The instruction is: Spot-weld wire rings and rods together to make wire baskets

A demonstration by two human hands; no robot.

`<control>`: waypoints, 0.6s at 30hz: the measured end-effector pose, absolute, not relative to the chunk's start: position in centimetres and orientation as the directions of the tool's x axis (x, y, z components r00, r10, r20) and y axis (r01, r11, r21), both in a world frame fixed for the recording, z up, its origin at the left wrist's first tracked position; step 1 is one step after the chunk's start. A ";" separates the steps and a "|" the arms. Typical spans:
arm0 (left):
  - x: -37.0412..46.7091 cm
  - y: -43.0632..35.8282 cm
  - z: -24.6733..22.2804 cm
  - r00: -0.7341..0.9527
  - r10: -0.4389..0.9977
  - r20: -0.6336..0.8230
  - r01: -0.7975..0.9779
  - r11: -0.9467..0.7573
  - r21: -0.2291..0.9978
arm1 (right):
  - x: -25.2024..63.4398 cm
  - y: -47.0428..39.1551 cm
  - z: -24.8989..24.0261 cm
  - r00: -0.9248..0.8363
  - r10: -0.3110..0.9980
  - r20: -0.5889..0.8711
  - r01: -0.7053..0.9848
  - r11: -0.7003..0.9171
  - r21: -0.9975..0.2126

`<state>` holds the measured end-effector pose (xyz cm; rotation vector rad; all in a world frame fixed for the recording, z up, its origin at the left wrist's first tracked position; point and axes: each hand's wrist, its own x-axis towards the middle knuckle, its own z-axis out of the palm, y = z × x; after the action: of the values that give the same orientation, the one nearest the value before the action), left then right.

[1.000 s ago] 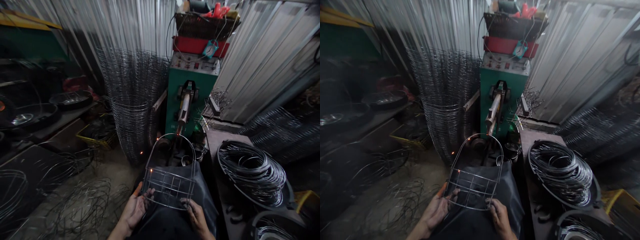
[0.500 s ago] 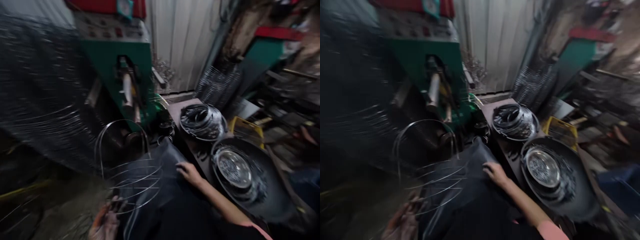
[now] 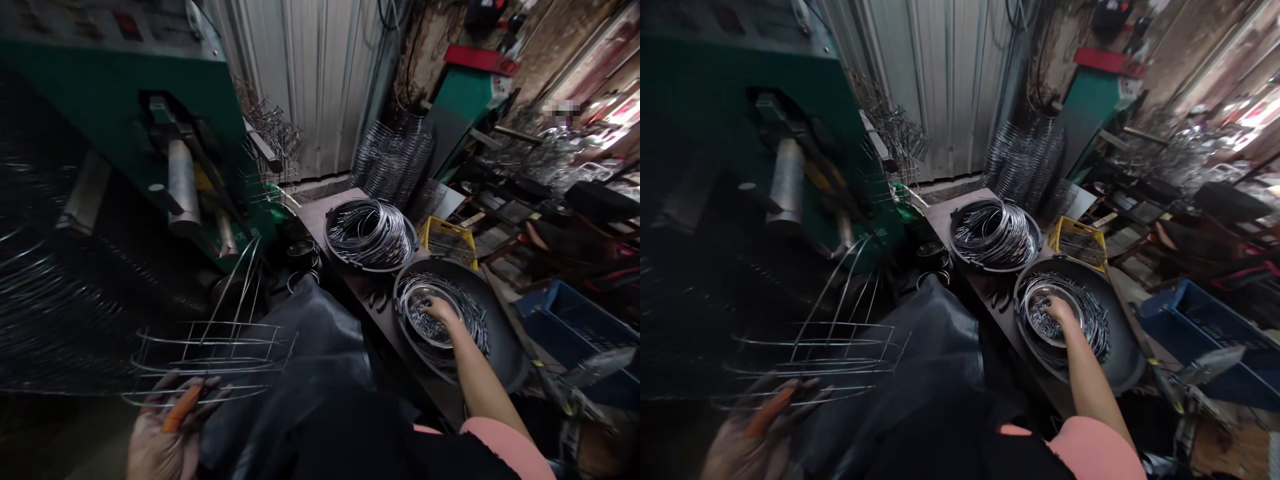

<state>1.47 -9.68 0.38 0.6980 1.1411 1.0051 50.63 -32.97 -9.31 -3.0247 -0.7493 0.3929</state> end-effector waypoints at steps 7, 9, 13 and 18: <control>2.2 -8.7 0.6 0.089 0.904 -0.418 -0.252 0.427 0.869 | 49.7 -32.0 -10.4 0.845 0.432 -0.314 0.460 -0.888 0.016; 2.2 -8.6 0.5 0.083 0.902 -0.424 -0.242 0.431 0.869 | 49.5 -32.2 -10.2 0.854 0.411 -0.319 0.448 -0.893 0.048; 2.3 -8.2 -0.2 0.070 0.923 -0.378 -0.269 0.383 0.884 | 48.9 -32.1 -9.0 0.849 0.399 -0.346 0.457 -0.883 0.104; 3.0 -7.8 -1.0 0.055 0.945 -0.322 -0.340 0.321 0.884 | 48.7 -33.3 -7.8 0.834 0.423 -0.355 0.503 -0.846 0.175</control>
<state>3.00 -7.80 -1.04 0.7120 1.0918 1.1128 48.67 -33.34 -7.75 -3.2583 -0.8384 0.5269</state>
